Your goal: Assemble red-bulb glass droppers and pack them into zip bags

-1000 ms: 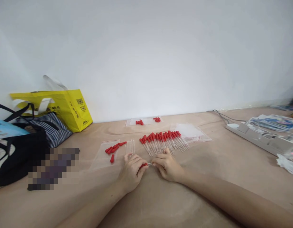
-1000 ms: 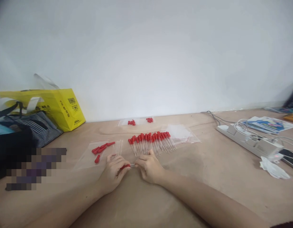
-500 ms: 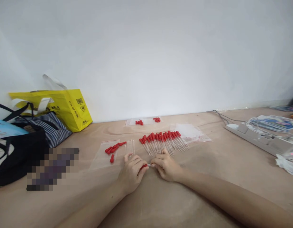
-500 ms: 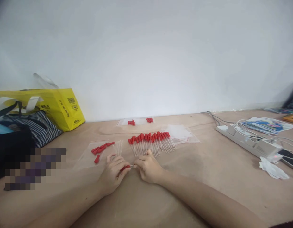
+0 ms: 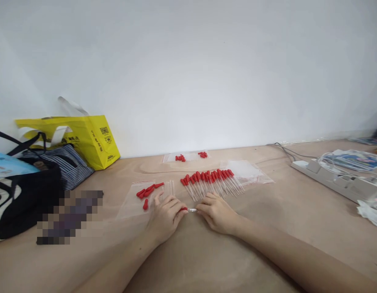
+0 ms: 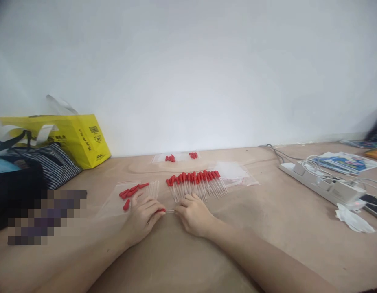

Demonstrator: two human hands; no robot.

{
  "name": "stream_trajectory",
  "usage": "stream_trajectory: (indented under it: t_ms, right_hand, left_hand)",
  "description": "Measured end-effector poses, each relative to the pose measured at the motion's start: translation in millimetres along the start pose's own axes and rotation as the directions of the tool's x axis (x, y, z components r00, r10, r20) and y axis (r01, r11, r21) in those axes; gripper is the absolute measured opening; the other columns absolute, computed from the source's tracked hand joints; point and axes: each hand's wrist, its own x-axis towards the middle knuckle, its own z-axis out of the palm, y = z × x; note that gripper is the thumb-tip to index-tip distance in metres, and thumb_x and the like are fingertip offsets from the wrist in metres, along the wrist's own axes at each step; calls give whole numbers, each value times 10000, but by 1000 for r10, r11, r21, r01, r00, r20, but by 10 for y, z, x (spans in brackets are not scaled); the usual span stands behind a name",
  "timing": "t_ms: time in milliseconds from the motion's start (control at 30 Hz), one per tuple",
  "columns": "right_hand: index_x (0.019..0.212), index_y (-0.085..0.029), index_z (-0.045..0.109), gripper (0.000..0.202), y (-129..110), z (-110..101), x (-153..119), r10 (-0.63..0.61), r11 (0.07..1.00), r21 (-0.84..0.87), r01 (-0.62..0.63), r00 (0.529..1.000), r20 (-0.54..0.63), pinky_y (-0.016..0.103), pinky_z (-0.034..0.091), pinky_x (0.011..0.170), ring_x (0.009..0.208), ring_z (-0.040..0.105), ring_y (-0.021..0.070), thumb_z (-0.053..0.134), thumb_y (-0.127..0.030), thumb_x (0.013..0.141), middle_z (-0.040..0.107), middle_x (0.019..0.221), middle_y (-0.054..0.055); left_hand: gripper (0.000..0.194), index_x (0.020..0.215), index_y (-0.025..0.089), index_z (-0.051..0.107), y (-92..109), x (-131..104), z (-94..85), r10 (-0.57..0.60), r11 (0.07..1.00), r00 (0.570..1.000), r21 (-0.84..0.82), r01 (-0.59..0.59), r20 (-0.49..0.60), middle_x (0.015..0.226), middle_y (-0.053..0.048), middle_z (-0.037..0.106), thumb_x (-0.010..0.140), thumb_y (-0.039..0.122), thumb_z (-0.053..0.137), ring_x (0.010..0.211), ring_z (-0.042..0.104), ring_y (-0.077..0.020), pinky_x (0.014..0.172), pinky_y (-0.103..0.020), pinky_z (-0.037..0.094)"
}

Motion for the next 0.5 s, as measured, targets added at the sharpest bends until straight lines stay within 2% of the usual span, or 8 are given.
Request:
stream_trajectory:
  t_ms: [67,133,233,400,500]
  right_hand:
    - [861,-164,592,190,37,-11,63,76,995,65,-76,997,4,267,327,662,745,498,159,406,-141,828,589,802,66]
    - [924,-149,558,192,101,-37,185,209,966,157,-206,978,0,240,349,640,731,526,145,399,-123,820,594,834,70]
    - [1026,-124,486,241,192,-57,440,418,887,215,-409,909,3,228,362,613,702,555,144,420,-116,795,614,822,74]
    - [970,-151,494,200,164,58,781,635,772,37,-635,773,17,256,362,587,759,587,201,440,-221,791,632,818,94]
    - [927,-173,515,194,112,147,845,670,742,-54,-668,741,33,272,369,588,776,596,217,435,-293,799,634,839,90]
  left_hand:
    - [172,923,237,575,-57,0,-7,-59,995,996,75,64,-62,871,-21,656,830,319,455,871,545,-212,920,-458,166]
    - [289,1050,213,526,-140,-4,-19,-146,969,980,179,170,-138,987,-76,628,795,346,489,952,513,-259,896,-472,190]
    - [291,1024,194,531,-283,-16,-63,-261,906,952,300,298,-160,1020,-113,613,764,320,497,960,505,-286,884,-486,198]
    - [199,874,187,570,-527,-55,-230,-418,798,897,413,438,-143,927,-100,635,794,270,408,893,527,-273,830,-483,250]
    - [215,812,198,591,-697,-92,-339,-486,745,862,447,495,-145,873,-84,646,797,270,389,868,530,-279,791,-476,270]
